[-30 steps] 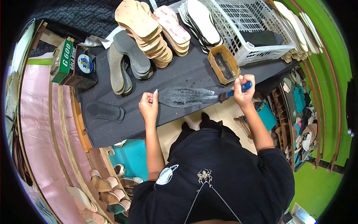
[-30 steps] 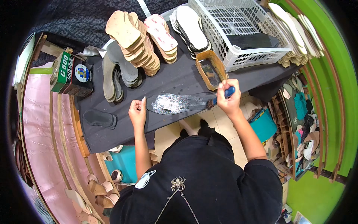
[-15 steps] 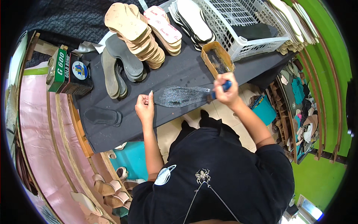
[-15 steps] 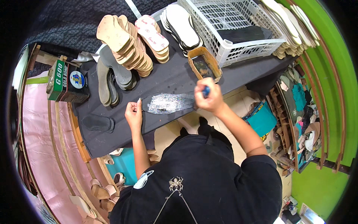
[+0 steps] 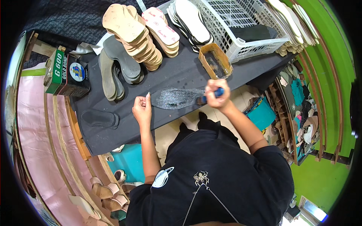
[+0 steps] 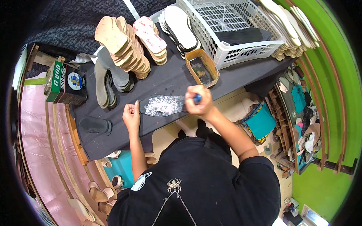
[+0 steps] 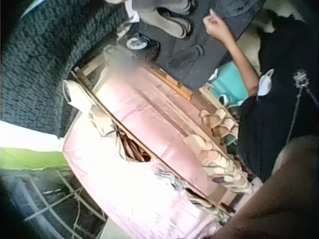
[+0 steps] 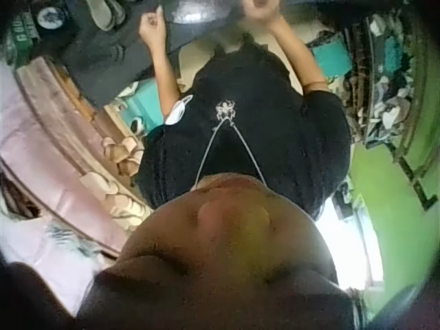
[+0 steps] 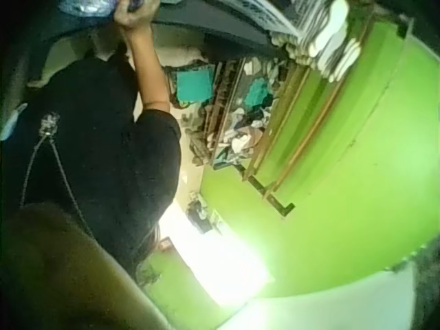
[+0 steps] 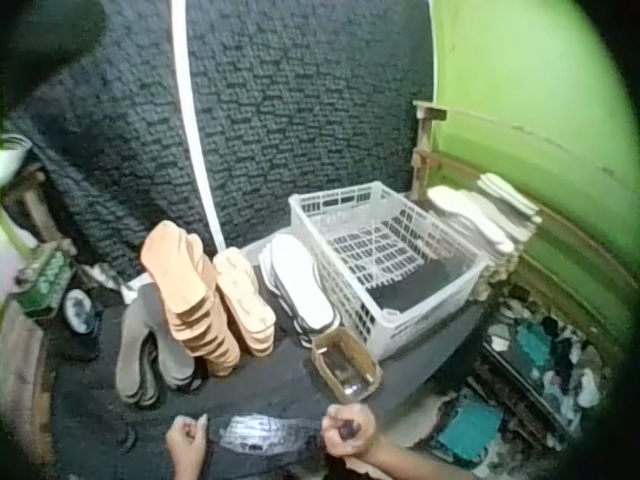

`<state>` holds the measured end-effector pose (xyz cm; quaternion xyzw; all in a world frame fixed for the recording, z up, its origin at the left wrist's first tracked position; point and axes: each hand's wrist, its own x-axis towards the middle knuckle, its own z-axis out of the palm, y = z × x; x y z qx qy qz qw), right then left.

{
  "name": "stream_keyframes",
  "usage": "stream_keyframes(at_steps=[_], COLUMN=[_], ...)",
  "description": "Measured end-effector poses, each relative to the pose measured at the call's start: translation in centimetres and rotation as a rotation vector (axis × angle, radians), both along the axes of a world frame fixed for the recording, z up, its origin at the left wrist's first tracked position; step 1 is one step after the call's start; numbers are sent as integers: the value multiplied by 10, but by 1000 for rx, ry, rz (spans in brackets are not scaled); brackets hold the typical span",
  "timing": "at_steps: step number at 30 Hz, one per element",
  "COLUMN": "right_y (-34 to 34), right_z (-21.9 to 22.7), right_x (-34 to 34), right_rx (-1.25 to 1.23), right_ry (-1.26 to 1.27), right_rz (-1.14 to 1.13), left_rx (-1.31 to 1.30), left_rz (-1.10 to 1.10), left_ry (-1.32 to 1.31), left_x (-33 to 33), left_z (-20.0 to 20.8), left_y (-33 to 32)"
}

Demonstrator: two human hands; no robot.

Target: The person applies glue onto shoe insoles using a brush and places the coated insoles into a basket.

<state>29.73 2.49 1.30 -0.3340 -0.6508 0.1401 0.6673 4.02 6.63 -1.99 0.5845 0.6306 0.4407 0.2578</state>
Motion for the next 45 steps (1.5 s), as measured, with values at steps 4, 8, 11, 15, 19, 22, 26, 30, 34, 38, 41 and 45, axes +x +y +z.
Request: stream_keyframes(at_steps=[4,8,11,15,19,22,26,30,34,38,41,45], right_y=[-25,-26,-13,-10,-24,-21,16,33,16,-11,0,31], right_z=[2,7,11,5,7,12,16,23,-1,14,11,16], right_x=[49,55,26,23,50,48,-6,-39,12,50,40,-20], right_rx=[-41,-16,91,45,-123,-120,145,50,-70,-225,-212,-6], right_ry=[-23,-167,-91,7,207,162,33,-252,45,205,-78,-101], right_rz=[-38,-62,-4,5,-48,-51,-153,-147,-167,-135,-276,-68], left_rx=[13,16,16,17,18,15,12,32,39,50,41,41], left_rz=[32,7,3,15,44,31,6,40,50,81,62,2], left_ry=[2,9,16,15,4,-7,-18,9,15,35,-40,-77], left_x=[-4,-2,3,5,1,2,4,-1,-1,0,-4,-4], left_z=[-3,-1,4,5,0,2,2,-1,-1,1,-3,8], left_y=[1,2,0,1,0,0,2,3,2,1,0,-7])
